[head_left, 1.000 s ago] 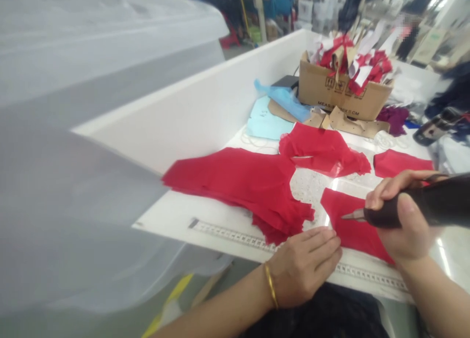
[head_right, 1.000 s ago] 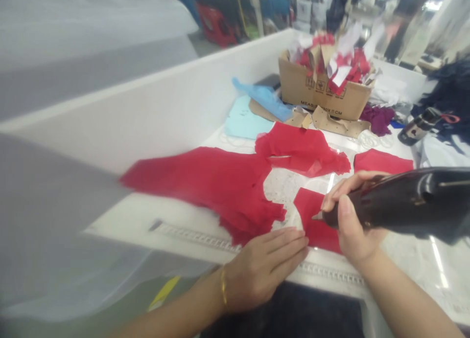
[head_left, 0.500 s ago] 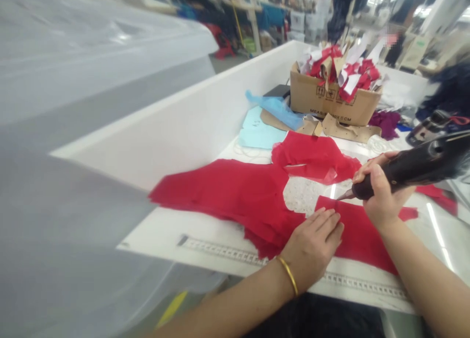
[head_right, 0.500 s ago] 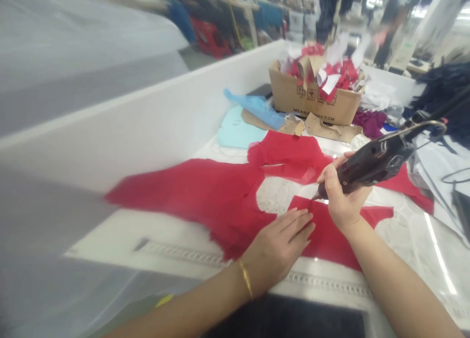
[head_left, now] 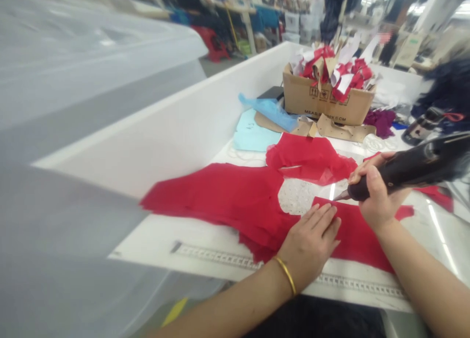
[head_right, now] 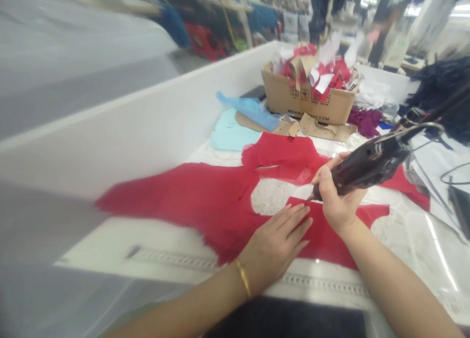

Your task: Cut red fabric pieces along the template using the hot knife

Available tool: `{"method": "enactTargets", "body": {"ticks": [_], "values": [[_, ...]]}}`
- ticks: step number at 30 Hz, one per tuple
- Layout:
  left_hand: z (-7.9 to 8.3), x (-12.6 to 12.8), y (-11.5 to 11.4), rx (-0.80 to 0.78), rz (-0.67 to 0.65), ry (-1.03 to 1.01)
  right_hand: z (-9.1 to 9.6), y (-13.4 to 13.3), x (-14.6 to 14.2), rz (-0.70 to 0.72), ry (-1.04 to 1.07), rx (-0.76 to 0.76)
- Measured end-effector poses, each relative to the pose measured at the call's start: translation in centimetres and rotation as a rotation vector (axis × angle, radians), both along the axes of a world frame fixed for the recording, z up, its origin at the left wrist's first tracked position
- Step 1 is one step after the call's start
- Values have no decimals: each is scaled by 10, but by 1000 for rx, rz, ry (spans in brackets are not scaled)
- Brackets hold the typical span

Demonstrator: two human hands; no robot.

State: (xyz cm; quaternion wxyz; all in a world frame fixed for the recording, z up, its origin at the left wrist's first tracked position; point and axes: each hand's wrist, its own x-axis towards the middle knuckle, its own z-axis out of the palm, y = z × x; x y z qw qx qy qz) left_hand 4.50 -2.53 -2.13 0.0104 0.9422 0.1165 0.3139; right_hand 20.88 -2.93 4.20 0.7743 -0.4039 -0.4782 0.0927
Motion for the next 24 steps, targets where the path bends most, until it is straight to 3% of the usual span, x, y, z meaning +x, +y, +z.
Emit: {"method": "enactTargets", "body": {"ticks": [10, 18, 24], "values": [[-5, 2, 2, -23, 26, 41, -2, 2, -2, -12, -31, -69], [-4, 17, -8, 28, -24, 50, 2, -14, 17, -98, 7, -96], [-6, 25, -11, 35, -38, 65, 0, -21, 22, -86, -12, -104]]}}
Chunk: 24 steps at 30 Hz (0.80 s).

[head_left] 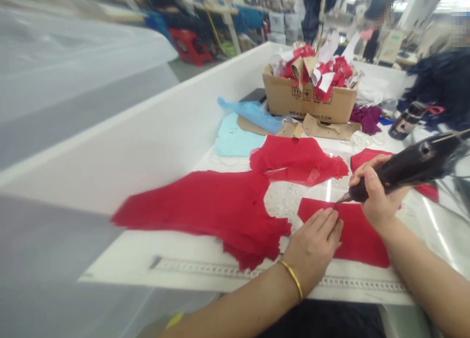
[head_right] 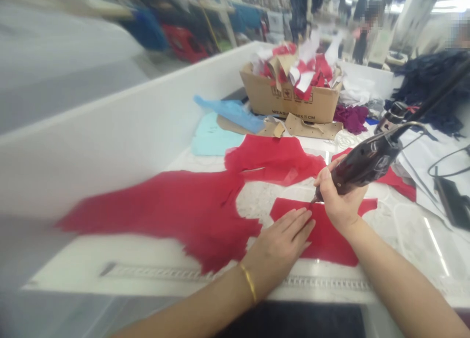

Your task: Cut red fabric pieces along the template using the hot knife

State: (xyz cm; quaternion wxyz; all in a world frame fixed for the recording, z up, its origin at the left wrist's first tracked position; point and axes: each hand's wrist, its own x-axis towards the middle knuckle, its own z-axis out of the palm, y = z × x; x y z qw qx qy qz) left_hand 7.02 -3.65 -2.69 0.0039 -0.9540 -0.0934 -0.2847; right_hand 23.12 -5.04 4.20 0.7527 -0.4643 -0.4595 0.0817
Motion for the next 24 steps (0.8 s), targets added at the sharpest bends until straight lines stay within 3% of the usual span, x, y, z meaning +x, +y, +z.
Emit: {"method": "enactTargets", "body": {"ticks": [7, 15, 24], "values": [[10, 12, -4, 67, -53, 35, 1, -8, 11, -18, 0, -17], [1, 42, -6, 132, -246, 64, 2, -25, 39, -68, 18, 32], [1, 43, 0, 63, -359, -48, -3, -29, 34, -40, 20, 28]]}}
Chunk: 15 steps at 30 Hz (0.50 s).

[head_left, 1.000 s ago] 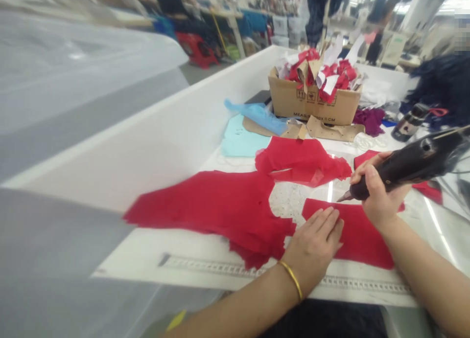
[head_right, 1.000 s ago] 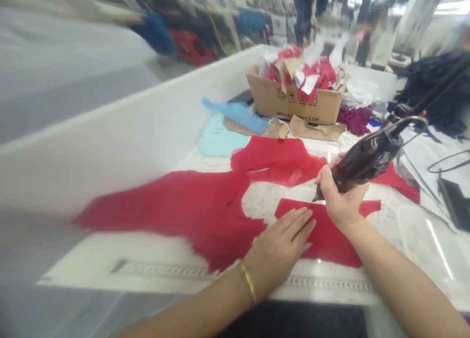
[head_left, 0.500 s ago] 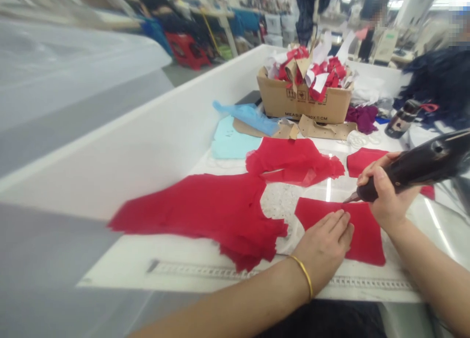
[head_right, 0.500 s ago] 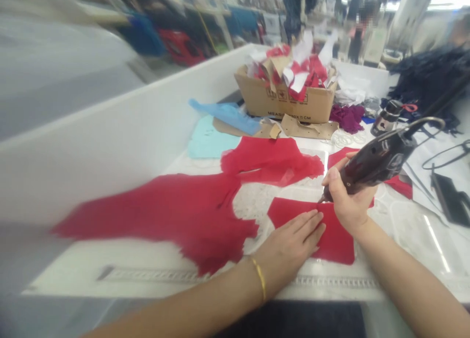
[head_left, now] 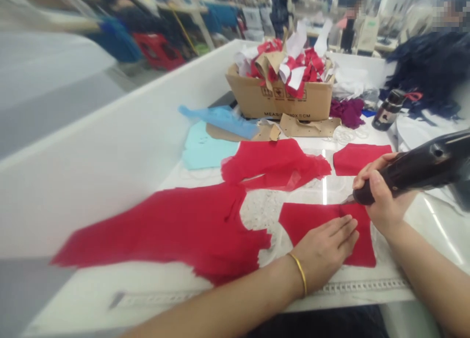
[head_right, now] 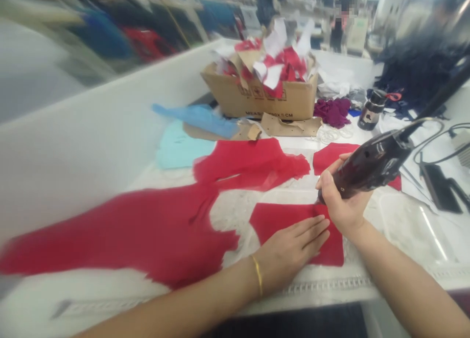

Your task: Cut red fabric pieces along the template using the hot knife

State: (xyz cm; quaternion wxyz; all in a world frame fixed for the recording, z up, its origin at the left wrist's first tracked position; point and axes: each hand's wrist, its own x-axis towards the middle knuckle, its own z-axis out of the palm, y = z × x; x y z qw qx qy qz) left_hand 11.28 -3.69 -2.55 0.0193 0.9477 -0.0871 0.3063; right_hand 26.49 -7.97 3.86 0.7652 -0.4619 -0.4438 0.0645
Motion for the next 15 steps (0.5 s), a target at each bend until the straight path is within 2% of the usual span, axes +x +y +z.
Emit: {"method": "enactTargets", "body": {"ticks": [10, 15], "values": [[-1, -6, 2, -20, -43, 69, 3, 3, -1, -25, 20, -60], [6, -1, 0, -20, -25, 99, 5, -5, 8, -40, 17, -2]]}}
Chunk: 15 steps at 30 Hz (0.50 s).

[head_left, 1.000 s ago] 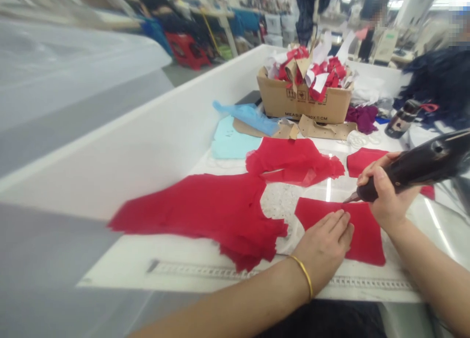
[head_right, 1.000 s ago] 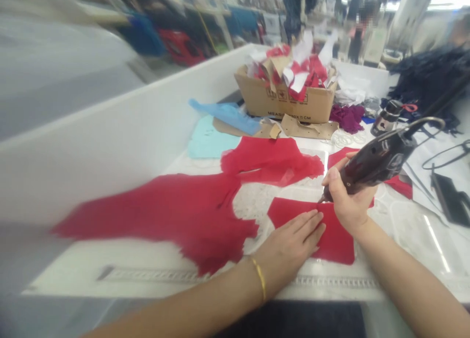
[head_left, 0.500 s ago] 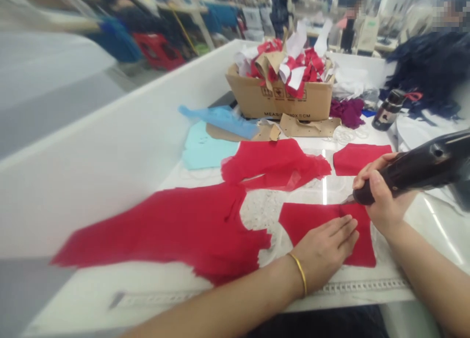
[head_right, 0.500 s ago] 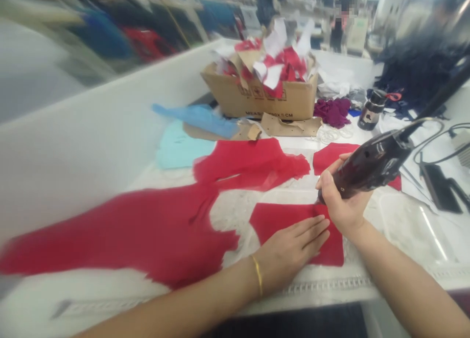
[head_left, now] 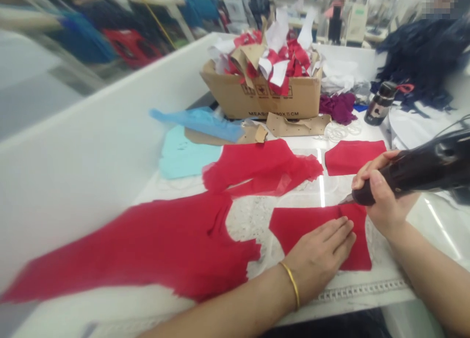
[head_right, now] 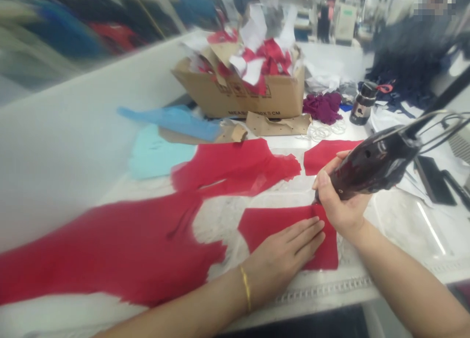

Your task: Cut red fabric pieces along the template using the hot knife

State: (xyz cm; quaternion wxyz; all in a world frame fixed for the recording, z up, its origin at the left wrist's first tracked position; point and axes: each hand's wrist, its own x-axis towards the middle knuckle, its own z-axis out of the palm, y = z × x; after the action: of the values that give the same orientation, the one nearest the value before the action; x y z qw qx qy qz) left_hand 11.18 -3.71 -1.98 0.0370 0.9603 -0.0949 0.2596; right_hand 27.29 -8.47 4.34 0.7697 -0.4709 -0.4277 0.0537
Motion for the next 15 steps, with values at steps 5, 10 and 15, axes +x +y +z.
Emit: {"method": "enactTargets", "body": {"ticks": [5, 10, 15], "values": [[4, 19, -6, 15, 6, 19, 3, -8, 15, -135, -20, -62], [1, 33, -9, 37, 10, 43, 3, -9, 19, -166, -18, -115], [-4, 31, -9, 4, -51, 40, 0, -7, 20, -168, -66, -85]]}}
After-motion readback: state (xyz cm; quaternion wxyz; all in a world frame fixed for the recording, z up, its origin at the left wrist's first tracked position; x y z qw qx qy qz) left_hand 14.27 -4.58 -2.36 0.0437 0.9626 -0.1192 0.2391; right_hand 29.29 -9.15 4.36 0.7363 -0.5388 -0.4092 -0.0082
